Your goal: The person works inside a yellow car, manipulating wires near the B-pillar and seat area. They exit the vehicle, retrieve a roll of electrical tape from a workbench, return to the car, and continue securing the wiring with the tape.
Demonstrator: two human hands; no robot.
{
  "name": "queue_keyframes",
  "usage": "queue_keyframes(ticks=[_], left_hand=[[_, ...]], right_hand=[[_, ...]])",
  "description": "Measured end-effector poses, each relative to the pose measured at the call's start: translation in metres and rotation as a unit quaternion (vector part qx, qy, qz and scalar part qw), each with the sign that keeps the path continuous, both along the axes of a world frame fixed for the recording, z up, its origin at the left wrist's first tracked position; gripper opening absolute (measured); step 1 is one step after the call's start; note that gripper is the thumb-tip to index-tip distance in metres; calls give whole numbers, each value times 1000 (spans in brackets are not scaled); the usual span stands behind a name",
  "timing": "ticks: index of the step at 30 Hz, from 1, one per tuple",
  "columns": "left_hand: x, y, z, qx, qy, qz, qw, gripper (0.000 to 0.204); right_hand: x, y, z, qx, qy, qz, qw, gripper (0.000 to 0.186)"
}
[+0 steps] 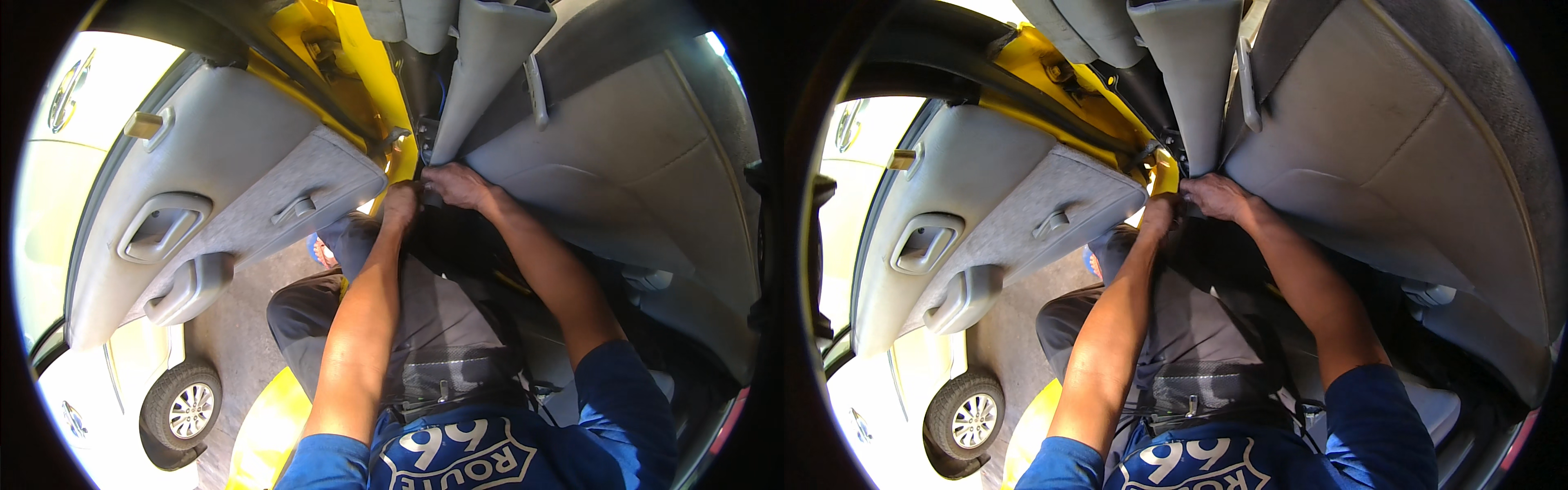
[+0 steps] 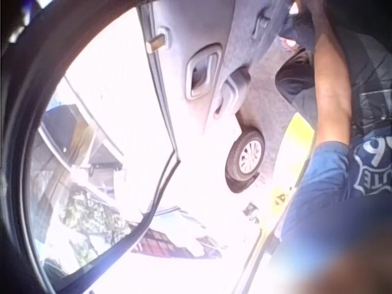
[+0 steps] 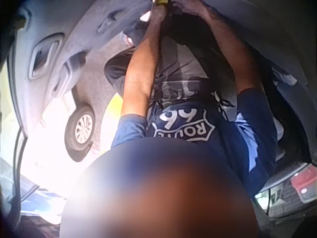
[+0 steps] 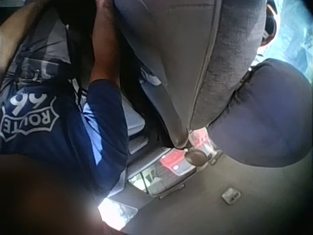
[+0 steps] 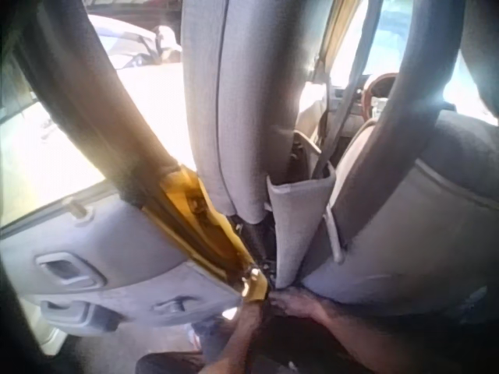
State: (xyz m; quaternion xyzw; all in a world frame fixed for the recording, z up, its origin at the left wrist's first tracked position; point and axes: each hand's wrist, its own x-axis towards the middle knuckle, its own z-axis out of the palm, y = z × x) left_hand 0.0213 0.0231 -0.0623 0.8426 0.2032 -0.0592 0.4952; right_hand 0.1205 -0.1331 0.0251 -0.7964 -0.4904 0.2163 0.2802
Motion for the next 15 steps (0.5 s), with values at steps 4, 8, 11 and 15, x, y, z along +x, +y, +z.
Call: queue_keyframes(ticks=[4,8,11,15], left_hand=[[0,1,-5,-301,47,142,942,11],[-13,-12,21,-314,4,238,919,11],[-21,-26,43,108,-158,153,969,9],[-21,-30,59,130,-161,137,969,6]], right_hand=[[0,-2,4,-3,19,12,1000,18],[1,-1,6,0,35,9,999,16],[0,0,5,-12,10,6,1000,15],[1,-1,1,-2,4,4,1000,16]])
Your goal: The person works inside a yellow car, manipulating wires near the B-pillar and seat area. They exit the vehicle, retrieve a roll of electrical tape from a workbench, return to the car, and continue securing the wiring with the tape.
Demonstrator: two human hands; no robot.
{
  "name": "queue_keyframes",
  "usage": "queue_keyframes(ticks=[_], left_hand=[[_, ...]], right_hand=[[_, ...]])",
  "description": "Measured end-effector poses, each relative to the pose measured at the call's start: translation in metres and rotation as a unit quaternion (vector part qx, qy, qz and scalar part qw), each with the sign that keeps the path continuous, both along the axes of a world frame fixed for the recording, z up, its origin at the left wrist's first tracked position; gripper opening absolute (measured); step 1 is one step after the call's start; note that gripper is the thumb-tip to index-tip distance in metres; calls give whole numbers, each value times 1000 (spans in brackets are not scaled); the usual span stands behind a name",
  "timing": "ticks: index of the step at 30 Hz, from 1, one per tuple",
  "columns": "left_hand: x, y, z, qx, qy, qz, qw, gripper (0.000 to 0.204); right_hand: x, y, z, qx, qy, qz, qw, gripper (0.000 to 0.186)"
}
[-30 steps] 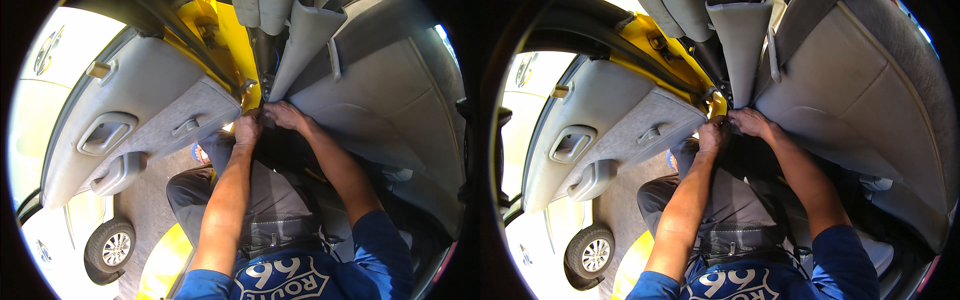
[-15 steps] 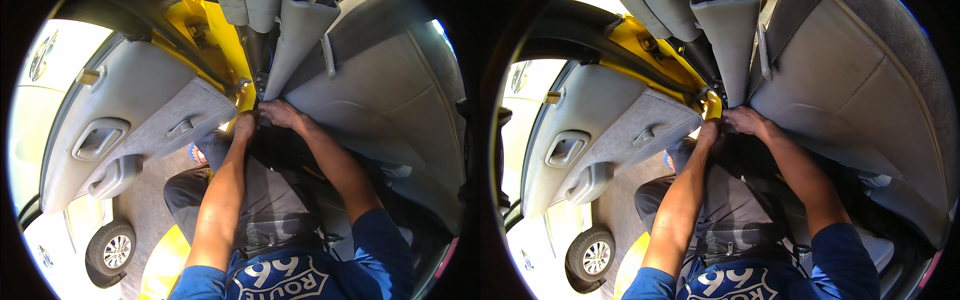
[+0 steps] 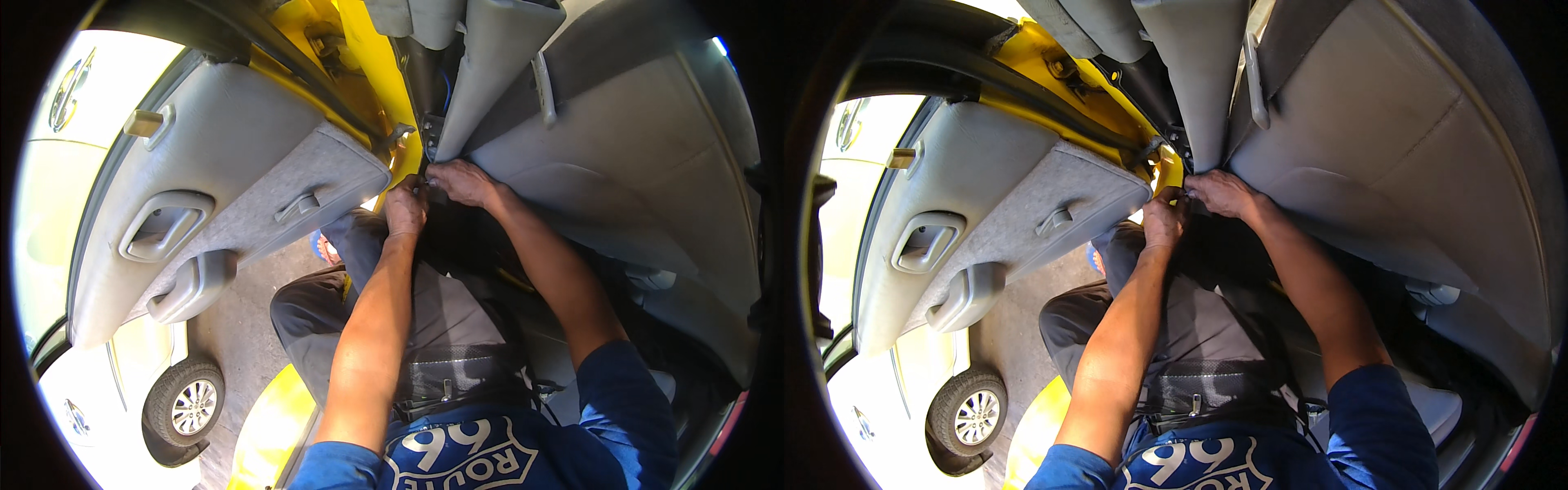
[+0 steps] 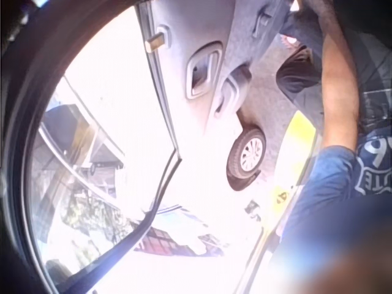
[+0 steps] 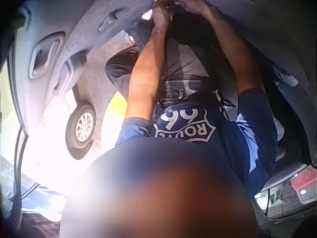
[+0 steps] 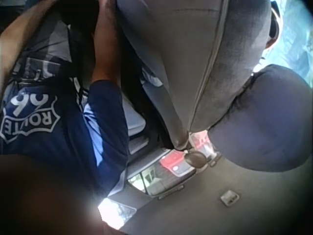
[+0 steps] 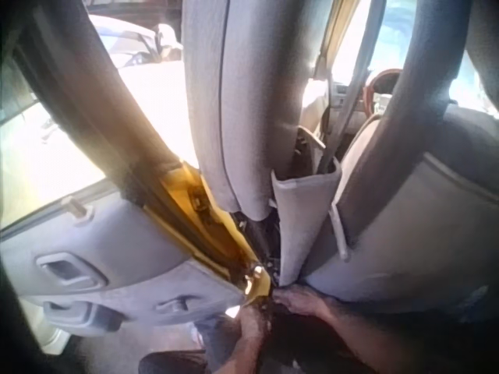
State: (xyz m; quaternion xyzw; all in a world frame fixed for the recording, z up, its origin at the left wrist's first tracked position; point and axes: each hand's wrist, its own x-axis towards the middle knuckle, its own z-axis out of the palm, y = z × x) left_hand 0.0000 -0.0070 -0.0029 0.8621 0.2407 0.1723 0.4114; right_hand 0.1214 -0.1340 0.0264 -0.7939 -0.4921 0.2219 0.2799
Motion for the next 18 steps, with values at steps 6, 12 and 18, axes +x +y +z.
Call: queue_keyframes(ticks=[6,12,18], left_hand=[[0,5,-5,54,-6,-42,998,11],[19,14,-14,-146,83,0,986,17],[10,18,-9,-403,149,51,901,15]], right_hand=[[2,0,-6,-7,-12,1,1000,17],[0,1,-6,9,-7,-9,1000,19],[1,0,-4,-3,-2,1,1000,17]])
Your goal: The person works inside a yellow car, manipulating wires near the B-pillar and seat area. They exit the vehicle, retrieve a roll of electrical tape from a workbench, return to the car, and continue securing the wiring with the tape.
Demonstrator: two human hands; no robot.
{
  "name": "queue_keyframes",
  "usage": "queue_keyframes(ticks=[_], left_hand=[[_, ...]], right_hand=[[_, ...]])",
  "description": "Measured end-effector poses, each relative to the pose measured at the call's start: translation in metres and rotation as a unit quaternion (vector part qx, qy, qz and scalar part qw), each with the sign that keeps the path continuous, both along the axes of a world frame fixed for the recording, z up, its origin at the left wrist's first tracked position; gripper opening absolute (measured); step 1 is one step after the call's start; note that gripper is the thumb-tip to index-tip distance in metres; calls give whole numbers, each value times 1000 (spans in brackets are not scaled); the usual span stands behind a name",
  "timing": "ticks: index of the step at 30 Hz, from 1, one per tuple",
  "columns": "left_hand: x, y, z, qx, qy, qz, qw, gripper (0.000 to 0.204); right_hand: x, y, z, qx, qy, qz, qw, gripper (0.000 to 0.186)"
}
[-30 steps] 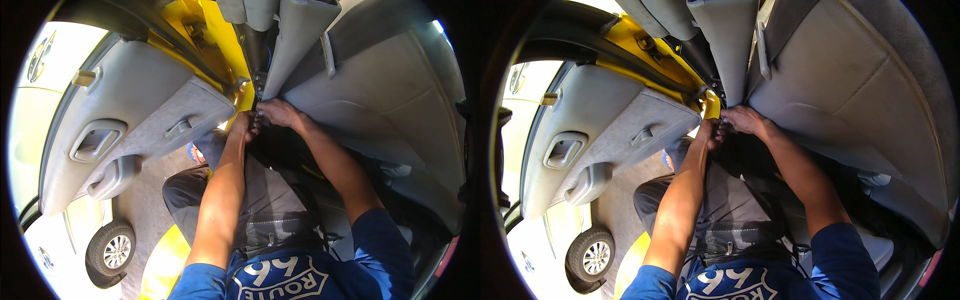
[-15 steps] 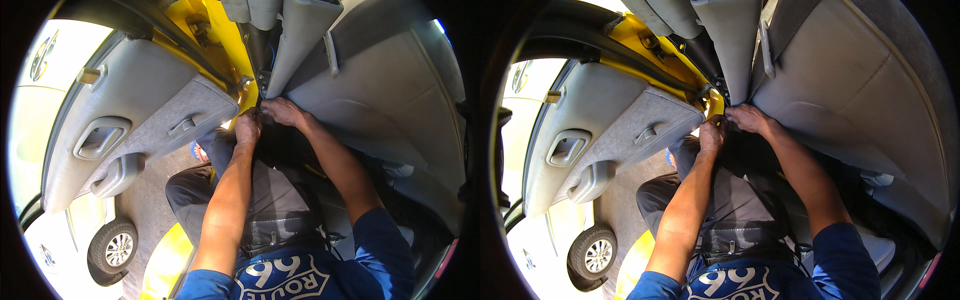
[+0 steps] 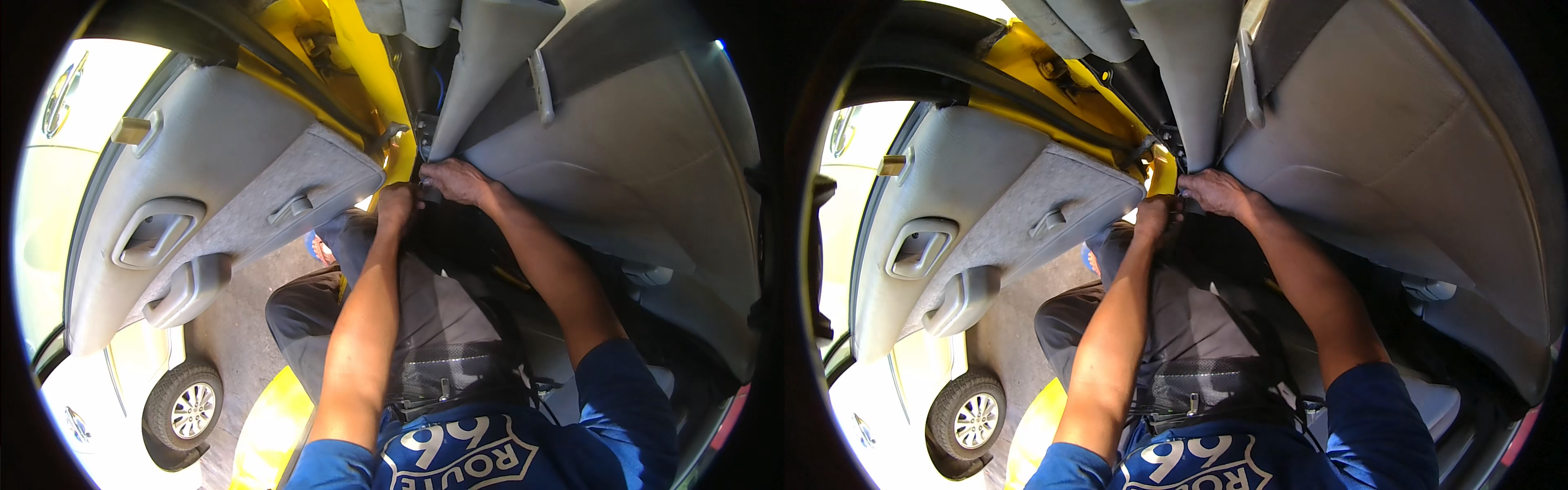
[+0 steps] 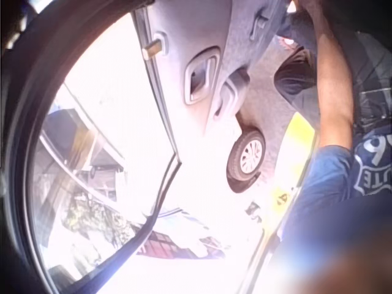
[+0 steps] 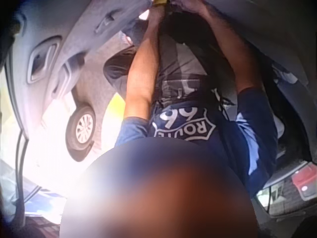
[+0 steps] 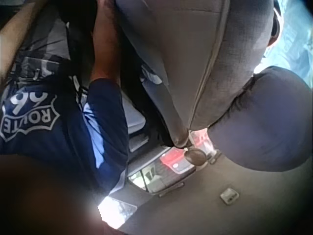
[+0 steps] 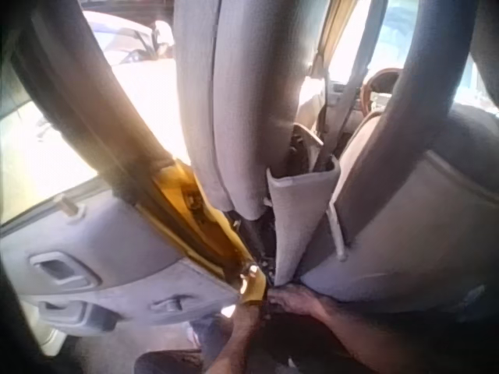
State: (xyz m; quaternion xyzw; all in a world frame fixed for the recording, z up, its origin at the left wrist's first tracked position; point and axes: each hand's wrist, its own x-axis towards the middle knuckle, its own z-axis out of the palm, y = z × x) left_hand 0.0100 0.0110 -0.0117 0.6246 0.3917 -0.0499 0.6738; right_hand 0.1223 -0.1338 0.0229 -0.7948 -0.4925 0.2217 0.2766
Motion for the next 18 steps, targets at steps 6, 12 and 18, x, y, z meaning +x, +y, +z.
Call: queue_keyframes(ticks=[6,12,18], left_hand=[[-14,-12,2,455,-157,-74,873,9],[-9,-5,16,460,-185,-104,862,10],[-8,2,15,488,-191,-184,831,12]], right_hand=[[0,1,-1,-6,-4,-5,1000,17],[0,0,0,18,9,-9,1000,17],[5,-1,-3,-18,-9,0,1000,17]])
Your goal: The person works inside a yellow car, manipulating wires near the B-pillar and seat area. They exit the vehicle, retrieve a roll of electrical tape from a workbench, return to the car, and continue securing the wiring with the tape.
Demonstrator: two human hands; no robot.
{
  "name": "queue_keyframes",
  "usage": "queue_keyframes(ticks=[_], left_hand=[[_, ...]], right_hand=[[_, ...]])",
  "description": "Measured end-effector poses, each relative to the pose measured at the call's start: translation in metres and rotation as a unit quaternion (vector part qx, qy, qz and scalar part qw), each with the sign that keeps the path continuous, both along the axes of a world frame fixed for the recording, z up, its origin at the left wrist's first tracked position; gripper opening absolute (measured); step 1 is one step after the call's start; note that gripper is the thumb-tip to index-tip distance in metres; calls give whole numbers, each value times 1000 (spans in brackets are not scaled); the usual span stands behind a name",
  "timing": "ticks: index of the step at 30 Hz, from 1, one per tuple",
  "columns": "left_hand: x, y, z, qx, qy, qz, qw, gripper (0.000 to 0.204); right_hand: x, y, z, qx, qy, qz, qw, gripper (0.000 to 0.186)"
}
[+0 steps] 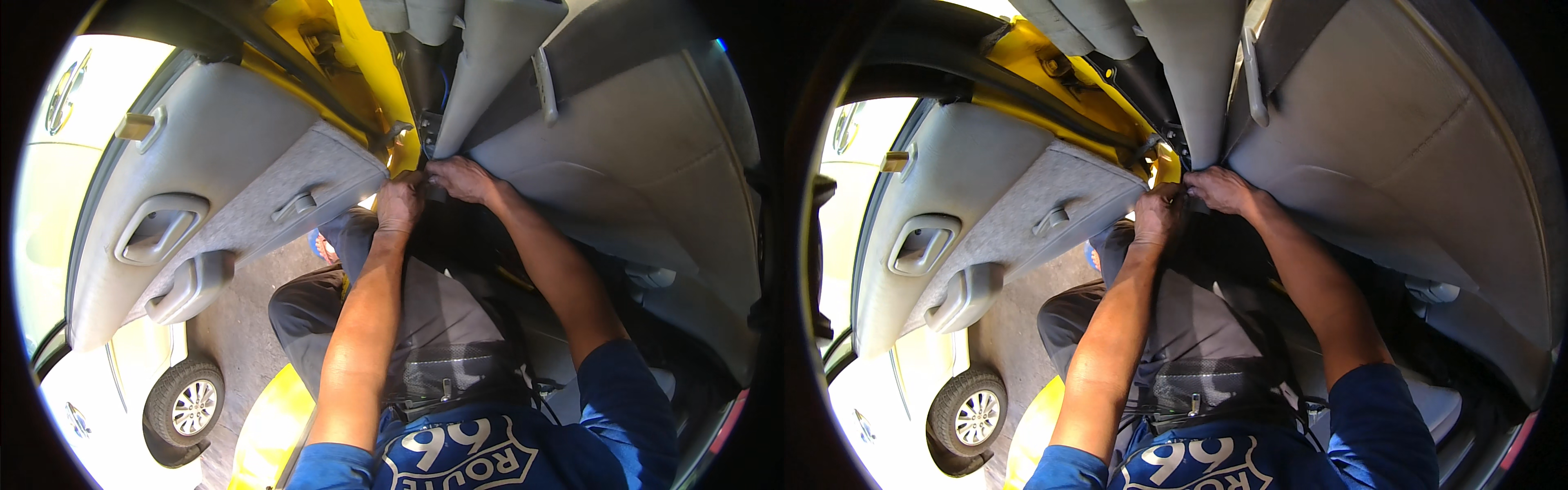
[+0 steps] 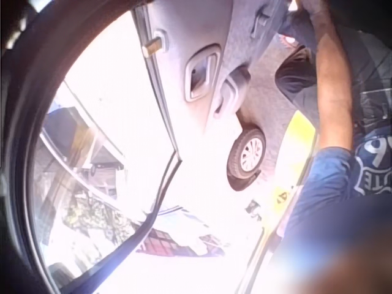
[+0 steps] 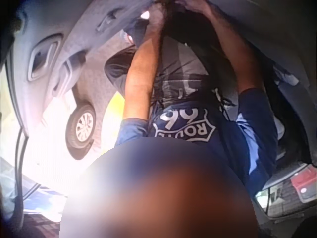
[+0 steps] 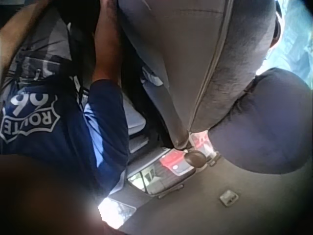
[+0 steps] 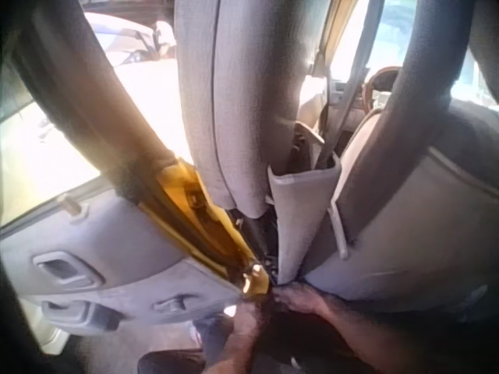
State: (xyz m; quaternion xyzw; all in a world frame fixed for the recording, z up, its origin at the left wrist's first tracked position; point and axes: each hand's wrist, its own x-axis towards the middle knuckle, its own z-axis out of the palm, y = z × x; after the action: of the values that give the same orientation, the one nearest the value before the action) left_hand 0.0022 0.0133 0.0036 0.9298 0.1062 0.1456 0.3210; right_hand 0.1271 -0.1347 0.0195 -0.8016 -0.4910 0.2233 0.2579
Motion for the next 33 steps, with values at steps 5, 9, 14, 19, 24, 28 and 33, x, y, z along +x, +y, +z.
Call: queue_keyframes(ticks=[5,9,14,19,24,28,33], left_hand=[[4,6,-24,-59,15,-11,998,14],[15,16,-33,-445,174,83,875,13],[12,4,-25,-725,165,171,647,12],[1,-14,-11,-315,9,124,941,18],[2,-14,-6,-141,-72,91,983,8],[1,-11,-15,-133,-28,74,988,5],[4,0,-27,81,15,-74,994,15]], right_hand=[[-1,1,-3,27,29,-2,999,13],[-3,0,1,59,35,12,998,12],[-3,0,6,28,47,3,999,12],[-4,2,4,13,23,-8,1000,14],[-3,1,3,3,5,-7,1000,17],[-3,0,5,10,7,-2,1000,17],[-3,-2,1,10,11,-1,1000,17]])
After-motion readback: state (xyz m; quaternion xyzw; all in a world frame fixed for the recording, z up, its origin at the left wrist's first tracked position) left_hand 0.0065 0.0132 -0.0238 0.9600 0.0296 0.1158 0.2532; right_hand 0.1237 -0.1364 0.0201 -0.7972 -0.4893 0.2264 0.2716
